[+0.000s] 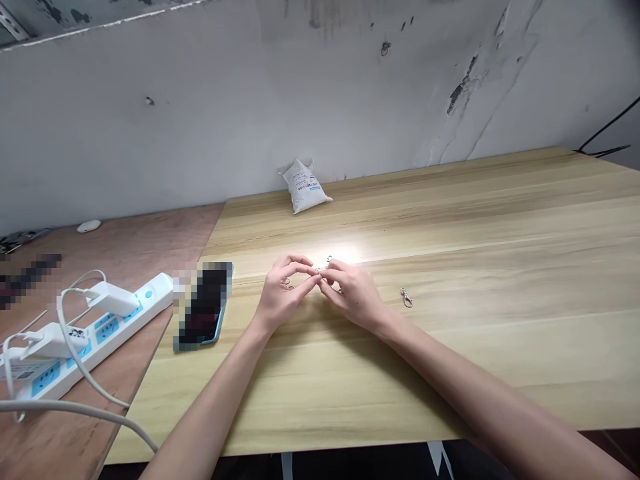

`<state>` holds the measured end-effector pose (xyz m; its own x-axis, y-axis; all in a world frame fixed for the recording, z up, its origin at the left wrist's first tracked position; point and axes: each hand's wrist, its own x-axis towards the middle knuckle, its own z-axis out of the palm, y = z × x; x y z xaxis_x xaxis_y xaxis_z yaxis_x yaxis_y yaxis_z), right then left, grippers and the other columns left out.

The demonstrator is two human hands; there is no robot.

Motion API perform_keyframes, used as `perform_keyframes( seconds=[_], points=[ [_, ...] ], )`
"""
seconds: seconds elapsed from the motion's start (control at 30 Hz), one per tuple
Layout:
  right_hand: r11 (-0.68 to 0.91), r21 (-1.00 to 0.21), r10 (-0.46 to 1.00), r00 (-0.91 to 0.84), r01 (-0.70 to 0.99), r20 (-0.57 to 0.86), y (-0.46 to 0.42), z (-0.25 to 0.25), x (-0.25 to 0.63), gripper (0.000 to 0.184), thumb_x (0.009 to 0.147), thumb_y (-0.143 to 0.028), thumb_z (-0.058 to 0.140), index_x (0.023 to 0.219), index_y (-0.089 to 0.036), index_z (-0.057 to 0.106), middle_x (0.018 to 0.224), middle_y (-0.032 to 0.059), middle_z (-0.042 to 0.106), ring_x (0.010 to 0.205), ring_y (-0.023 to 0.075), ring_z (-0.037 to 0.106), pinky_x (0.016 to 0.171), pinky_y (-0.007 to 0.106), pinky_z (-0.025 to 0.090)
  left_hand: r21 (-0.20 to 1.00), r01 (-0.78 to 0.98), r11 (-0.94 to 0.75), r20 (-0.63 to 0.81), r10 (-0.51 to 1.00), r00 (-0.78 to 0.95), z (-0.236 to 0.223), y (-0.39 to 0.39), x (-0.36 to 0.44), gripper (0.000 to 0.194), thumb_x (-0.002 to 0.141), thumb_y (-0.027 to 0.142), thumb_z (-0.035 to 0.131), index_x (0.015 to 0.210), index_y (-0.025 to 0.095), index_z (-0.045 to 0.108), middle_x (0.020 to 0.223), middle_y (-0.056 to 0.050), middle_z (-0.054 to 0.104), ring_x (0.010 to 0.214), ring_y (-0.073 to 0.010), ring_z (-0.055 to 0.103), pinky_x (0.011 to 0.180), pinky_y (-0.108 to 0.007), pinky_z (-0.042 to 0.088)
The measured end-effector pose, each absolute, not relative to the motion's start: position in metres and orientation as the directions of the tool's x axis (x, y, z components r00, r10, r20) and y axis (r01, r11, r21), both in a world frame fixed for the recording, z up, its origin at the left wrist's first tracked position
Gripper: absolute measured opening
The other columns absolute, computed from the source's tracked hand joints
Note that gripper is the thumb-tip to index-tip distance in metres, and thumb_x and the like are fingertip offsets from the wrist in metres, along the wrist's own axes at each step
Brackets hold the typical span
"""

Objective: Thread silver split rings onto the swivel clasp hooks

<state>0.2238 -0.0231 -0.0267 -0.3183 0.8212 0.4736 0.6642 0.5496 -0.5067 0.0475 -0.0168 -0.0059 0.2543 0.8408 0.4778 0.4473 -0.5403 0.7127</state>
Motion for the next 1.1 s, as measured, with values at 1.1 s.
perform_keyframes(
  seconds=[1.1],
  points=[
    [0.634, -0.625, 0.770, -0.449, 0.455, 0.454, -0.0204, -0.0202, 0.2291, 0.024, 0.097, -0.023, 0.043, 0.087, -0.017, 0.064, 0.074, 0.0014, 0.056, 0.061, 0.0105, 0.044, 0.058, 0.024, 0.032, 0.926, 0.254, -0.278, 0.193, 0.930, 0.314, -0.0007, -0.0121, 0.0375, 0.016, 0.079, 0.035, 0.071, 0.086, 0.021, 0.074, 0.106, -0.009, 0.063, 0.105, -0.0234, 0.062, 0.068, -0.028, 0.057]
  ],
)
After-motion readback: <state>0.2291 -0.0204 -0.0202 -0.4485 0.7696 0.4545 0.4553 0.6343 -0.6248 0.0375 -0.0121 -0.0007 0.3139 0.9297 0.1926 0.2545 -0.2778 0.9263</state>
